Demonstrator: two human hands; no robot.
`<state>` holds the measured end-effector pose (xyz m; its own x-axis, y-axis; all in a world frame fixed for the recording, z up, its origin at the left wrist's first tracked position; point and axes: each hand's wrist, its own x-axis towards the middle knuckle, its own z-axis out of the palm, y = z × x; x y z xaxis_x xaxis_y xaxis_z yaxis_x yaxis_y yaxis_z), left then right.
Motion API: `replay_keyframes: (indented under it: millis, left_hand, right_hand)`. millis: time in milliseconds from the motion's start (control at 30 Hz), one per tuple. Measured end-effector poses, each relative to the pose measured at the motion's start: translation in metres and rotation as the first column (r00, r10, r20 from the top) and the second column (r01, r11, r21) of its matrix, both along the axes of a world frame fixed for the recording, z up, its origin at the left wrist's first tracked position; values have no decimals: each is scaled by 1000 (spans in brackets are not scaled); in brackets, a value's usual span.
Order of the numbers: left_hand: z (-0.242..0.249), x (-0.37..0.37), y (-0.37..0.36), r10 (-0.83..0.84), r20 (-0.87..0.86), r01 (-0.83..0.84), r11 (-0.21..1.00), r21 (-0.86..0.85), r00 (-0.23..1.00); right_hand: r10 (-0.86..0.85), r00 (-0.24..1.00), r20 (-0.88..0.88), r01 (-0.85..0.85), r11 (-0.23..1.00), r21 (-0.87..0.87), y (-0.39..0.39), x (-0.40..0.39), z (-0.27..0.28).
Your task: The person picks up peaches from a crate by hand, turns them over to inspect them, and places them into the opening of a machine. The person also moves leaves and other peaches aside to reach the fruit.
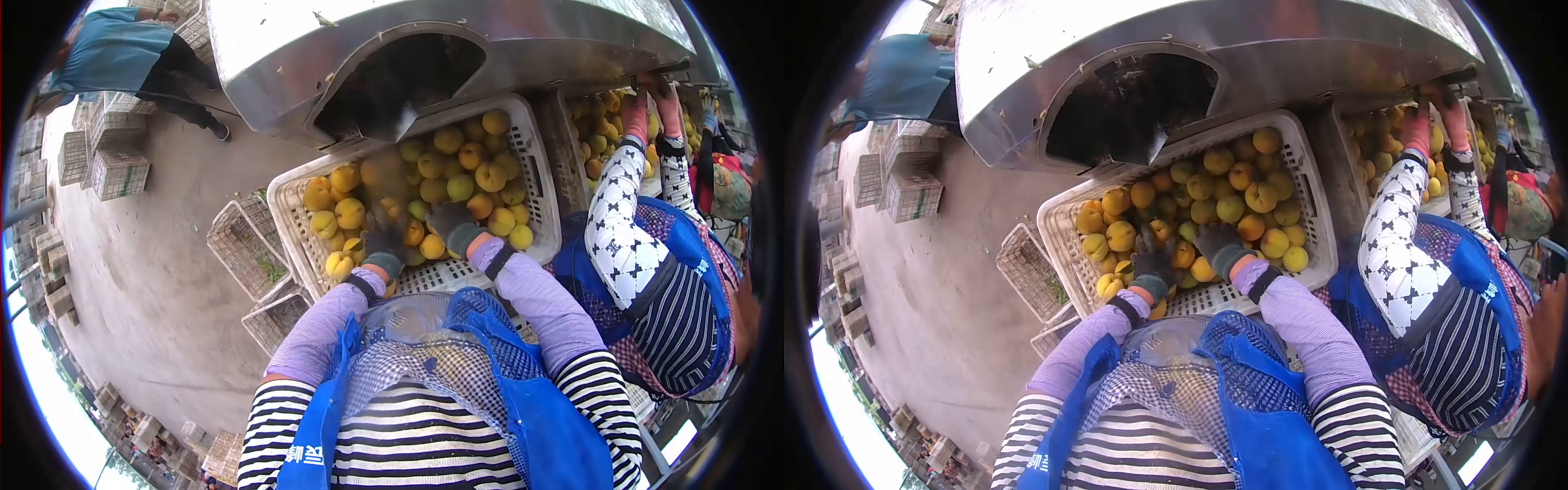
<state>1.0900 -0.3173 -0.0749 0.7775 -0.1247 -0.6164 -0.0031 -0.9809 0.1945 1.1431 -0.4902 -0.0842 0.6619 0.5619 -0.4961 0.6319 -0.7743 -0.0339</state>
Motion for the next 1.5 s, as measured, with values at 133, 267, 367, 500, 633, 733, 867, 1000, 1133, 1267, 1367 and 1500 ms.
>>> replay_keyframes:
  millis: [133,267,367,500,633,733,867,1000,1133,1267,1367,1500]
  left_hand:
    - [-3,16,2,-21,17,21,998,-55,1000]
    - [20,40,4,-30,0,30,993,-114,1000]
    - [21,26,23,276,76,-215,869,-445,958]
    - [88,19,32,536,-657,-692,-176,-701,530]
    - [123,28,34,309,-869,-601,-630,-492,386]
    - [137,31,36,126,-874,-519,-761,-389,470]
    - [163,42,35,169,-828,-446,-776,-446,534]
    - [196,65,29,379,-676,-285,-697,-657,631]
    - [205,87,32,532,-565,-136,-641,-755,631]
    - [208,72,39,565,-574,-144,-627,-766,593]
    - [201,63,52,621,-526,-186,-527,-829,581]
    - [165,45,71,451,-578,-274,-574,-771,680]
  right_hand:
    - [-48,991,128,54,998,-44,4,-26,-38]
    - [-81,992,-98,74,994,-74,3,1,-24]
    - [-250,916,-315,272,962,29,-6,20,26]
    - [-185,754,-630,609,554,567,-16,22,97]
    - [-117,756,-644,629,403,665,9,26,155]
    - [-225,831,-509,555,272,786,30,22,179]
    - [-393,864,-314,434,265,861,47,31,199]
    - [-552,789,-272,405,134,904,63,46,217]
    - [-613,789,-43,217,213,953,76,83,221]
    - [-638,740,212,206,516,832,76,113,153]
    - [-617,742,262,191,570,799,80,115,157]
    - [-629,764,147,320,566,760,82,120,163]
